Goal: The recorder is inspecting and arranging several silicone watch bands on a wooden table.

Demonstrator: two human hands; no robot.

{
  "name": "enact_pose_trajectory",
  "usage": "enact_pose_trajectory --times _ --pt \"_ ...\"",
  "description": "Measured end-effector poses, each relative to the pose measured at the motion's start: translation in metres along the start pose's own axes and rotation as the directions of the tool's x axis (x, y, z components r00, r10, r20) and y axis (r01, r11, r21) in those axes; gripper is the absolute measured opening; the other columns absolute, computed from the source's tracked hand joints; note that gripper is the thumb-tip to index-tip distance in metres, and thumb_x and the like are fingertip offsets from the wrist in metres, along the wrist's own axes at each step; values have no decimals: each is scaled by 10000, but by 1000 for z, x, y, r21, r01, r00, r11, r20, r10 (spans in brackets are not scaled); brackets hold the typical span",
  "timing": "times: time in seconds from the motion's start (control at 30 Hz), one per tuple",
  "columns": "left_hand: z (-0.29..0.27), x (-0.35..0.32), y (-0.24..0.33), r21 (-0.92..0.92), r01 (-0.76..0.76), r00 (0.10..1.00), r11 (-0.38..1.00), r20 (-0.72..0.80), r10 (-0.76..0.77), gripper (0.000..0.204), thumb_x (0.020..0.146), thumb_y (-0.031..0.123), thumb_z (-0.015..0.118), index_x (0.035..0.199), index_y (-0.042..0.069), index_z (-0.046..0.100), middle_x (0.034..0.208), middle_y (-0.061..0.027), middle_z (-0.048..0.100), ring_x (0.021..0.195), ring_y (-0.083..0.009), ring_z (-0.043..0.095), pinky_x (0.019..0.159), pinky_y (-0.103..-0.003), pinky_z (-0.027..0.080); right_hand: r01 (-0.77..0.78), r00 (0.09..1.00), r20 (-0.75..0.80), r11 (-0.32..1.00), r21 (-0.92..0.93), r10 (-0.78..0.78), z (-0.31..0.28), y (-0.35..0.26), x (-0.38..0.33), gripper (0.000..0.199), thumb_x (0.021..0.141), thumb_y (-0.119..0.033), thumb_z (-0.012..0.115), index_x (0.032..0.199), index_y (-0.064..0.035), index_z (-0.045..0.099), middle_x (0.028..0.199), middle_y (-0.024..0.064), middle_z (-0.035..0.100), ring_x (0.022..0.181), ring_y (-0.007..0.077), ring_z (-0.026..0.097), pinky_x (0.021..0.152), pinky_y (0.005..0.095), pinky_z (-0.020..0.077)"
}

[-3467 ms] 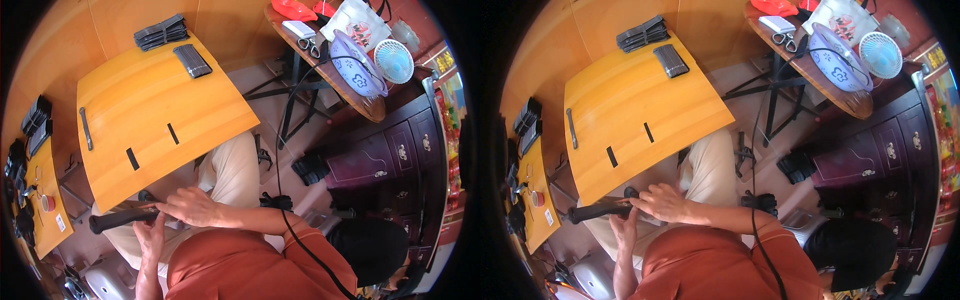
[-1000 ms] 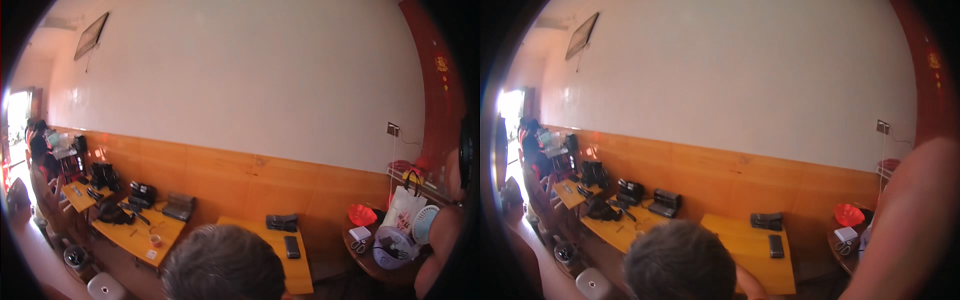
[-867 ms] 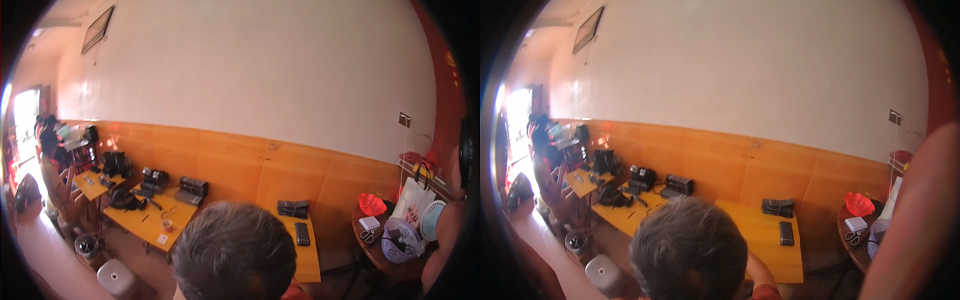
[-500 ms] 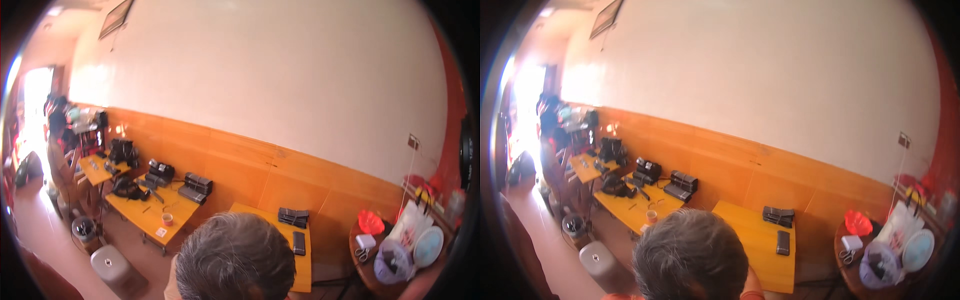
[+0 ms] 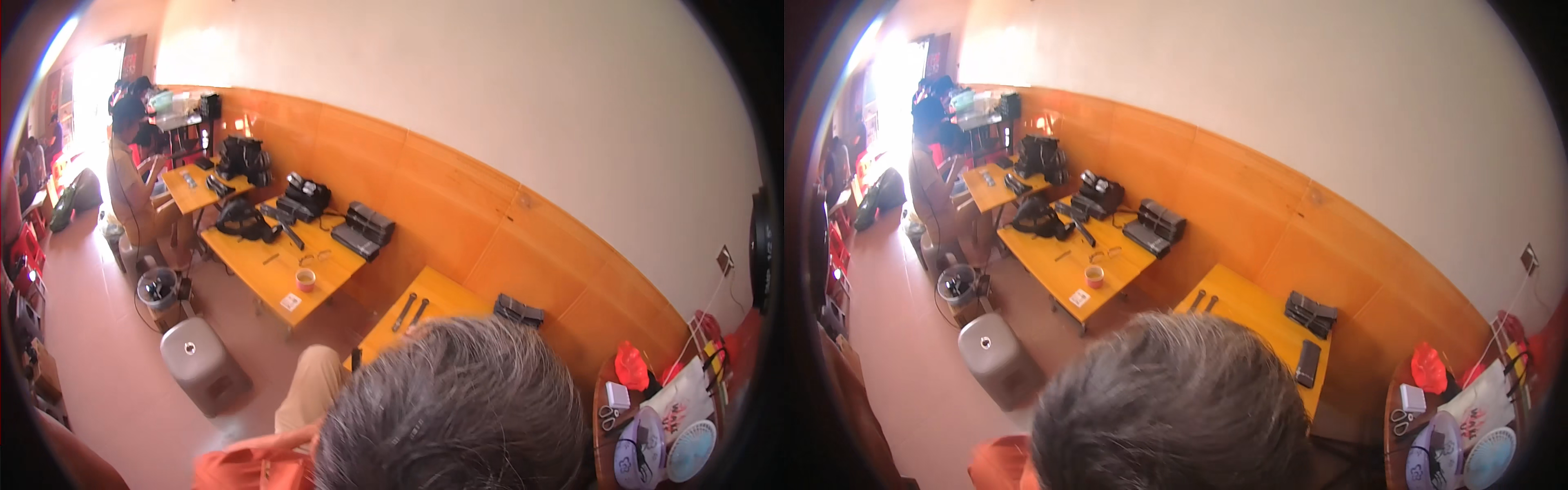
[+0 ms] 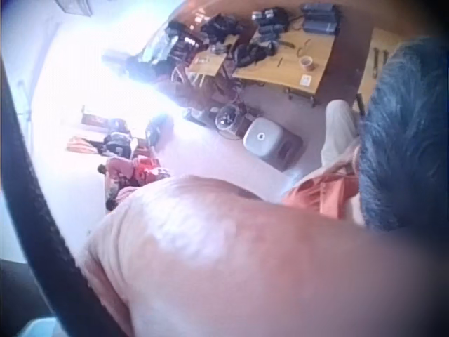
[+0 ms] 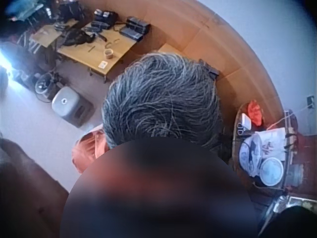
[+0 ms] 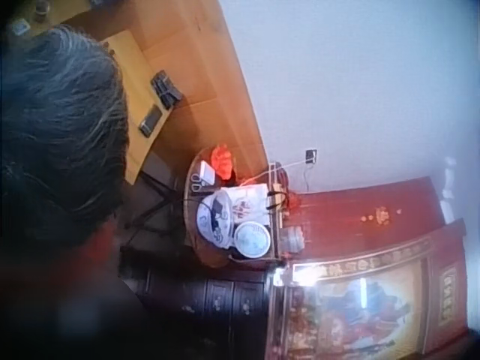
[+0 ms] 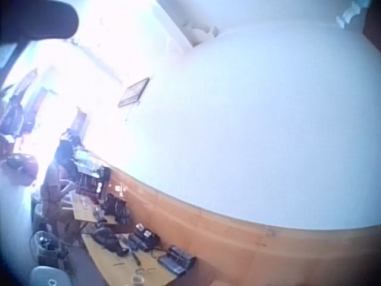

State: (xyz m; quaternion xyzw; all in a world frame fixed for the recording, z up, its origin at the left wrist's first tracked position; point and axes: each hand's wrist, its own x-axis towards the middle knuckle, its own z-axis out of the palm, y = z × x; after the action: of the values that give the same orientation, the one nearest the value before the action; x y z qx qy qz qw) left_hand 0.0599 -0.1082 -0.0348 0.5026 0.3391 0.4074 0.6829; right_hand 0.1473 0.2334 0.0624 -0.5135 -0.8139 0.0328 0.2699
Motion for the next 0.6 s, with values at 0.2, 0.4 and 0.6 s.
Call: enact_pose_trajectory --times 0.2,0.4,0.6 --pt "34 -22 -26 -66 9 999 998 51 -5 318 959 275 626 1163 35 580 987 -59 634 899 -146 582 804 -341 490 -179 960 -228 981 -69 159 49 -114 4 358 907 -412 669 1040 -83 718 1014 153 721 877 385 694 776 453 567" --pt "-27 -46 -11 -34 22 1000 999 -13 -22 318 951 253 645 1171 31 583 1008 -67 640 918 -149 586 816 -344 494 -308 853 -440 951 9 280 103 -193 -3 353 914 -396 669 1046 -73 718 1014 160 721 883 383 695 776 449 568" --pt "-116 -15 51 54 -16 998 998 -52 19 321 944 231 665 1180 28 586 1029 -75 646 936 -151 590 827 -348 499 -419 648 -654 900 121 390 94 -243 55 347 921 -381 669 1052 -63 717 1014 168 721 889 382 697 776 445 568"
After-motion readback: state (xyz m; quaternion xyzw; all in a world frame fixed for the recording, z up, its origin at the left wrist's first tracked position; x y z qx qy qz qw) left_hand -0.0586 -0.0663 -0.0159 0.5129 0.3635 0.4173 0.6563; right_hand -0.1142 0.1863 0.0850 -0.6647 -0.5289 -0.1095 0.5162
